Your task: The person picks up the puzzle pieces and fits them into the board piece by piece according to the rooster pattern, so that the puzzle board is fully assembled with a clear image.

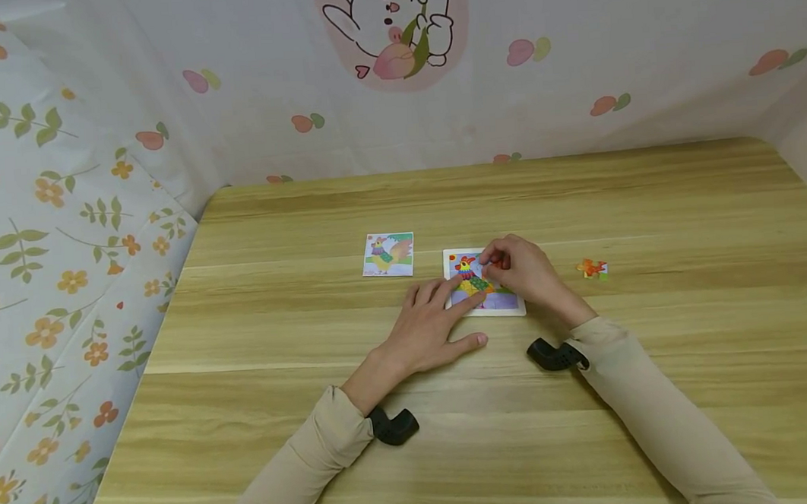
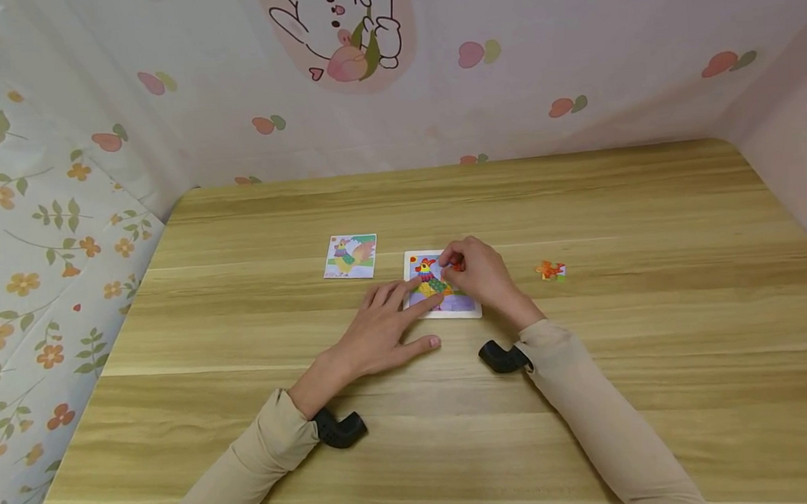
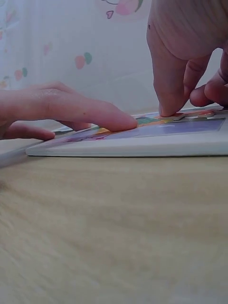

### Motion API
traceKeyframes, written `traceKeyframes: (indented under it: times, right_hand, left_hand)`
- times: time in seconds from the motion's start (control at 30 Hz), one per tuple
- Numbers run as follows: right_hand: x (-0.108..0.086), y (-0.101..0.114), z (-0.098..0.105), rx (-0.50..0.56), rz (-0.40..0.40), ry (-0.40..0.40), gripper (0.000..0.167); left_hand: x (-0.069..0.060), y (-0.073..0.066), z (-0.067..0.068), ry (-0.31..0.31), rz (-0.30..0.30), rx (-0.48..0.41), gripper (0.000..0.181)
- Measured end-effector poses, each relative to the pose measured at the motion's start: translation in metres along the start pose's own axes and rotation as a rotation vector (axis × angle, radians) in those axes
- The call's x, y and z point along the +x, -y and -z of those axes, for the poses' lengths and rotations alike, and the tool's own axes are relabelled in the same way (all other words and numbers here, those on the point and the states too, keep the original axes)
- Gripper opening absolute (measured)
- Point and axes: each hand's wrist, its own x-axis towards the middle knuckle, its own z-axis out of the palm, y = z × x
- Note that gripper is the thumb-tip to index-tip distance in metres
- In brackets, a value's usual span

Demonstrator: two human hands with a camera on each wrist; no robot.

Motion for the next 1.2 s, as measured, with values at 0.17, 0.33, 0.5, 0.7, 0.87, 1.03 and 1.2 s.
traceKeyframes:
  times: [0.17, 0.33, 0.5, 0.7, 0.87, 1.03, 1.2]
  right_hand:
    - [0.0004, 0.0001, -0.0008, -0.016, -0.009, -0.002, 0.007]
    - [0.0004, 0.0018, -0.0008, -0.037, -0.001, 0.0, 0.006]
    - [0.0013, 0.006, 0.0004, -0.06, -0.005, 0.017, 0.006]
    - [0.0022, 0.0094, 0.002, -0.071, -0.006, 0.046, 0.005]
    - [0.0026, 0.0056, 0.0038, -0.067, 0.037, 0.092, 0.005]
    - [0.0028, 0.0035, 0.0045, -0.063, 0.038, 0.121, 0.008]
    - [0.0038, 0.0092, 0.003, -0.059, -0.005, 0.114, 0.01]
  left_hand:
    - [0.0003, -0.0007, -0.0001, 0.007, 0.006, 0.001, 0.061]
    - [0.0001, -0.0022, -0.0003, 0.003, 0.005, 0.003, 0.061]
    - [0.0004, -0.0033, 0.0001, 0.005, 0.008, 0.009, 0.061]
    - [0.0006, -0.0034, -0.0009, -0.005, 0.005, 0.014, 0.062]
    - [-0.0007, -0.0034, -0.0016, -0.015, 0.016, 0.015, 0.063]
    - [-0.0006, -0.004, -0.0017, -0.006, 0.019, 0.005, 0.065]
    - [0.0007, -0.0045, -0.0005, 0.01, 0.033, -0.01, 0.066]
